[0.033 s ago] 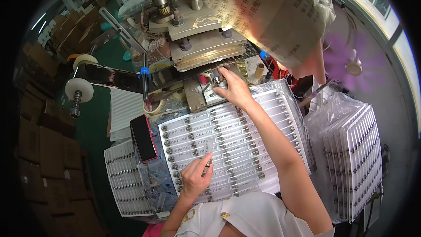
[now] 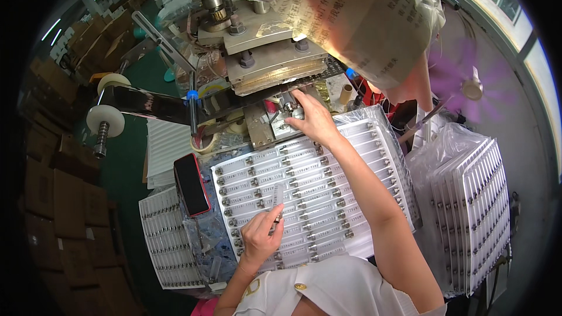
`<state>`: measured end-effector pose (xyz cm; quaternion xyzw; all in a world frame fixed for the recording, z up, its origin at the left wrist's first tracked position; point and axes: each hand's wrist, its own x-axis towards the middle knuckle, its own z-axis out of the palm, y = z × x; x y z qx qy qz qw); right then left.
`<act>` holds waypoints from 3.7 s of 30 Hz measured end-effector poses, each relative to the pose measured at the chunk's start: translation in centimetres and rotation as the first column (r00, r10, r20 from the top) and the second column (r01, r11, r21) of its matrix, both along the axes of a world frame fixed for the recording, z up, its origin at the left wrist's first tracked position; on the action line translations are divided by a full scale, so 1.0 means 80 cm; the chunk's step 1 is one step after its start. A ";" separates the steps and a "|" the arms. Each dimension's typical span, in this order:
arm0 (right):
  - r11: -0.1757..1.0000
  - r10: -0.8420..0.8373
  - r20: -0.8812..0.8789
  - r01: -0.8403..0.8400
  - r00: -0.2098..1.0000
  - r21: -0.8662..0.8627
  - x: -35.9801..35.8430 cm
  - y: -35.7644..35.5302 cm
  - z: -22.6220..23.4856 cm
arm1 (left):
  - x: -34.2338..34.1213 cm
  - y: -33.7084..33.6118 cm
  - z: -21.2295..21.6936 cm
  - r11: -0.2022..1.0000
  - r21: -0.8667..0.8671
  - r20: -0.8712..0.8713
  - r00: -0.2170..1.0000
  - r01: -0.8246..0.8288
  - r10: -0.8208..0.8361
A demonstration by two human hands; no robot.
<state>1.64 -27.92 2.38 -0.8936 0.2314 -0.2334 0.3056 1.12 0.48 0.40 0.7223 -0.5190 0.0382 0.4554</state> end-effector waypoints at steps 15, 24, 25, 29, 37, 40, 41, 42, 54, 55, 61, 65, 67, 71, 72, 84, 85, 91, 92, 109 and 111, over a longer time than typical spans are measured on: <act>0.955 -0.213 -0.096 0.187 0.972 -0.229 -0.205 -0.123 -0.061 | -0.057 -0.032 -0.001 0.956 0.135 -0.432 0.884 0.259 -0.179; 0.926 -0.043 -0.250 -0.056 0.967 -0.374 -0.170 -0.154 -0.070 | -0.132 -0.077 -0.034 0.821 0.173 -0.075 0.838 0.544 -0.540; 0.920 -0.017 -0.281 -0.095 0.959 -0.380 -0.168 -0.157 -0.070 | -0.136 -0.077 -0.034 0.821 0.179 -0.069 0.840 0.542 -0.539; 0.933 0.034 -0.223 -0.111 0.974 -0.344 -0.172 -0.148 -0.059 | -0.133 -0.069 -0.016 0.779 0.380 0.047 0.831 0.499 -0.555; 0.890 -0.250 0.353 0.070 0.902 0.451 -0.259 -0.114 -0.029 | 0.025 -0.108 0.015 0.972 0.117 0.318 0.919 0.204 -0.231; 0.924 -0.224 0.413 0.057 0.883 0.379 -0.230 -0.092 -0.014 | 0.091 -0.163 0.041 0.998 0.049 0.450 0.891 0.046 -0.063; 0.949 -0.206 0.364 0.095 0.908 0.302 -0.213 -0.082 -0.006 | 0.103 -0.179 0.046 0.998 0.061 0.507 0.862 -0.011 -0.021; 0.973 -0.180 0.301 0.124 0.936 0.196 -0.195 -0.079 -0.003 | 0.111 -0.195 0.053 0.997 0.059 0.577 0.816 -0.051 0.007; 0.830 0.206 0.238 -0.040 0.949 -0.556 -0.028 0.006 0.008 | 0.000 -0.065 0.004 0.970 0.086 0.384 0.891 0.227 -0.243; 0.831 0.210 0.230 -0.049 0.950 -0.554 -0.021 0.010 0.007 | -0.007 -0.049 0.000 0.971 0.086 0.375 0.896 0.224 -0.239; 0.988 0.011 0.089 0.002 0.996 -0.156 0.003 -0.003 0.004 | -0.031 0.000 0.000 0.994 0.015 0.002 0.994 0.112 -0.112; 0.978 0.149 0.015 -0.145 0.989 -0.149 0.009 -0.023 0.004 | -0.028 0.001 0.002 0.995 -0.022 -0.065 0.993 0.097 -0.098; 0.973 0.186 -0.025 -0.188 0.982 -0.134 0.012 -0.029 0.007 | -0.026 -0.004 0.005 0.994 -0.038 -0.056 0.993 0.107 -0.109; 0.986 0.163 -0.109 -0.167 0.981 -0.024 0.011 -0.023 0.014 | -0.026 -0.008 0.006 0.989 -0.063 -0.065 0.988 0.135 -0.140; 0.987 0.146 -0.083 -0.151 0.986 -0.051 0.010 -0.022 0.012 | -0.027 -0.007 0.006 0.988 -0.065 -0.071 0.987 0.139 -0.143; 0.987 0.157 -0.031 -0.158 0.987 -0.037 0.009 -0.023 0.012 | -0.027 -0.007 0.004 0.983 -0.059 -0.079 0.981 0.171 -0.175; 0.987 0.156 -0.021 -0.156 0.988 -0.044 0.009 -0.023 0.012 | -0.027 -0.006 0.004 0.983 -0.059 -0.078 0.981 0.172 -0.176; 0.985 0.154 -0.035 -0.157 0.987 -0.074 0.008 -0.024 0.009 | -0.029 -0.009 0.004 0.981 -0.086 -0.091 0.979 0.173 -0.181; 0.985 0.153 -0.035 -0.155 0.988 -0.073 0.008 -0.024 0.010 | -0.029 -0.010 0.004 0.980 -0.083 -0.091 0.978 0.178 -0.185; 0.992 0.071 -0.178 -0.088 0.981 -0.091 -0.004 -0.018 0.030 | -0.029 -0.009 0.006 0.981 -0.068 -0.088 0.979 0.179 -0.185; 0.994 0.048 -0.098 -0.057 0.994 -0.093 -0.036 -0.035 0.025 | -0.027 -0.008 0.008 0.985 -0.071 -0.096 0.982 0.156 -0.163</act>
